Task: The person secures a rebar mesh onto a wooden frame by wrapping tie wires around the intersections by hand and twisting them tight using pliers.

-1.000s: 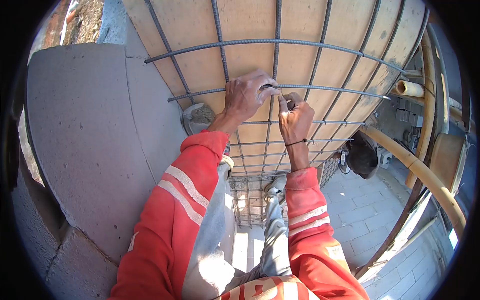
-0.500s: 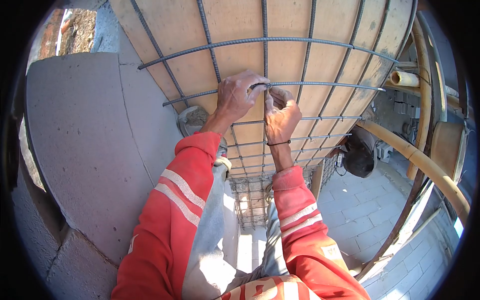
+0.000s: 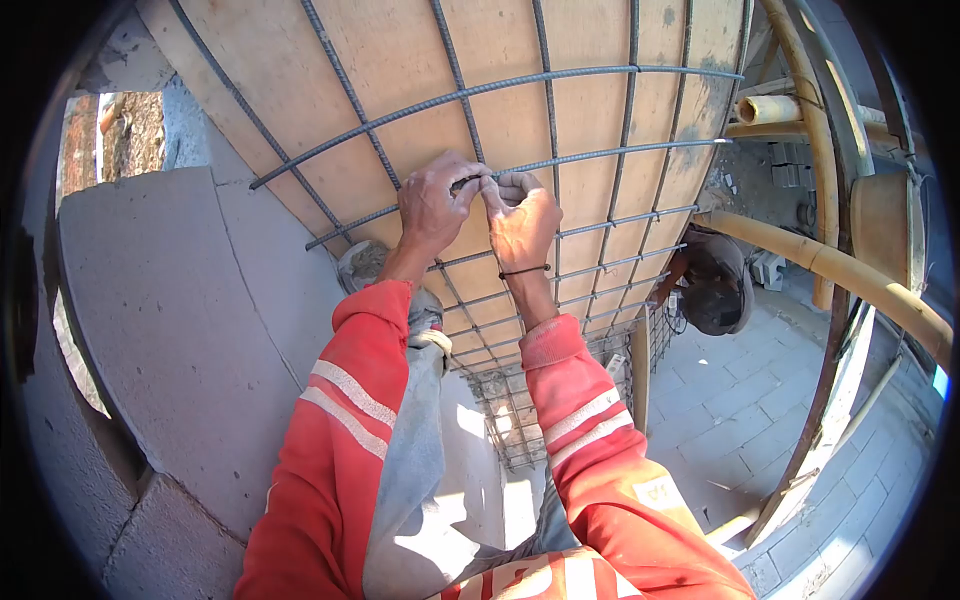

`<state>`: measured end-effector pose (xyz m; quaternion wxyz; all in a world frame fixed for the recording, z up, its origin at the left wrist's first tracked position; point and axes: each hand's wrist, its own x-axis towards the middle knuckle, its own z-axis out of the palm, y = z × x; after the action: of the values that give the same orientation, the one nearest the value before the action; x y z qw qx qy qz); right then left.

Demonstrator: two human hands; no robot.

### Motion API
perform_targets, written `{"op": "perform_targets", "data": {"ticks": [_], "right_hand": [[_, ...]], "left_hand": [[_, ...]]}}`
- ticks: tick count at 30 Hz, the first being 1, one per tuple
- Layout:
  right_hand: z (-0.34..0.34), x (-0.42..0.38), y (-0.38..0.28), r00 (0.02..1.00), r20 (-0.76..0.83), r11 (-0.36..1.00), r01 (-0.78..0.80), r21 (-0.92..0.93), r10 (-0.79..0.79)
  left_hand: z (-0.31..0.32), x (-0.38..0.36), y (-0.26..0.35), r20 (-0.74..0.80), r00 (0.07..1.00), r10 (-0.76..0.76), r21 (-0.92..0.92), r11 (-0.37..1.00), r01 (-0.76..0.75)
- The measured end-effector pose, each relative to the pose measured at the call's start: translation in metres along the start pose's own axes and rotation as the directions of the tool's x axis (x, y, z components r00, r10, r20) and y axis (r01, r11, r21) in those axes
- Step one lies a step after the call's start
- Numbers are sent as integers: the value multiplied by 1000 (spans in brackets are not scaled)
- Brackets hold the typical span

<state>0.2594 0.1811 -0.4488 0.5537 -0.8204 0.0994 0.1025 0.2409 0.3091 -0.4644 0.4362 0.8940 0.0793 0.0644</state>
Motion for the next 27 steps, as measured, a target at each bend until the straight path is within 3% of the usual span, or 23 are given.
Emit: {"op": "perform_targets", "data": {"ticks": [2, 5, 9, 10, 12, 14, 17, 19, 21, 22, 23, 24, 25, 26, 27], "right_hand": [[3, 0, 3, 993, -35, 990, 107, -93, -111], [4, -1, 6, 980, -34, 977, 190, -92, -194], [-2, -1, 7, 996, 12, 996, 84, -26, -84], [-9, 0, 9, 992, 14, 992, 129, -3, -129], [-49, 0, 14, 985, -83, 988, 151, -29, -153], [-109, -1, 12, 975, -52, 971, 207, -118, -214], [-240, -17, 19, 916, -237, 927, 257, -274, -324], [-337, -40, 27, 849, -431, 921, 149, -360, -306], [-443, -67, 50, 662, -590, 820, 66, -569, -462], [-493, -87, 59, 585, -704, 848, -54, -528, -402], [-550, -111, 75, 523, -738, 761, -234, -605, -426], [-605, -134, 90, 474, -703, 647, -309, -697, -530], [-656, -163, 107, 455, -688, 506, -467, -725, -565], [-711, -192, 133, 397, -796, 490, -635, -597, -456], [-758, -219, 155, 319, -862, 385, -794, -470, -394]], "left_hand": [[1, 0, -1, -10, 1000, -13, -4, 1000, 12], [2, 0, -1, -18, 1000, 11, 19, 1000, -11], [3, 2, 3, -19, 1000, 20, 49, 999, -19], [4, 2, 3, -14, 999, 38, 58, 998, -38], [10, 2, -2, -28, 997, 70, 7, 998, -70], [10, 2, 5, -5, 996, 93, -26, 995, -93], [15, -1, -4, 51, 999, 18, -93, 996, -14], [14, -2, 0, 49, 996, 81, -78, 994, -77], [13, -5, 6, 86, 996, 34, -40, 999, -31], [13, -5, 3, 84, 993, 88, 4, 996, -89], [14, -5, -3, 77, 987, 142, 50, 988, -146], [17, -6, -11, 95, 984, 152, 38, 987, -156], [16, -7, -21, 85, 995, 58, 20, 998, -60], [17, -5, -28, 70, 997, -37, 3, 999, 37], [17, -4, -31, 78, 997, -28, 2, 1000, 28]]}}
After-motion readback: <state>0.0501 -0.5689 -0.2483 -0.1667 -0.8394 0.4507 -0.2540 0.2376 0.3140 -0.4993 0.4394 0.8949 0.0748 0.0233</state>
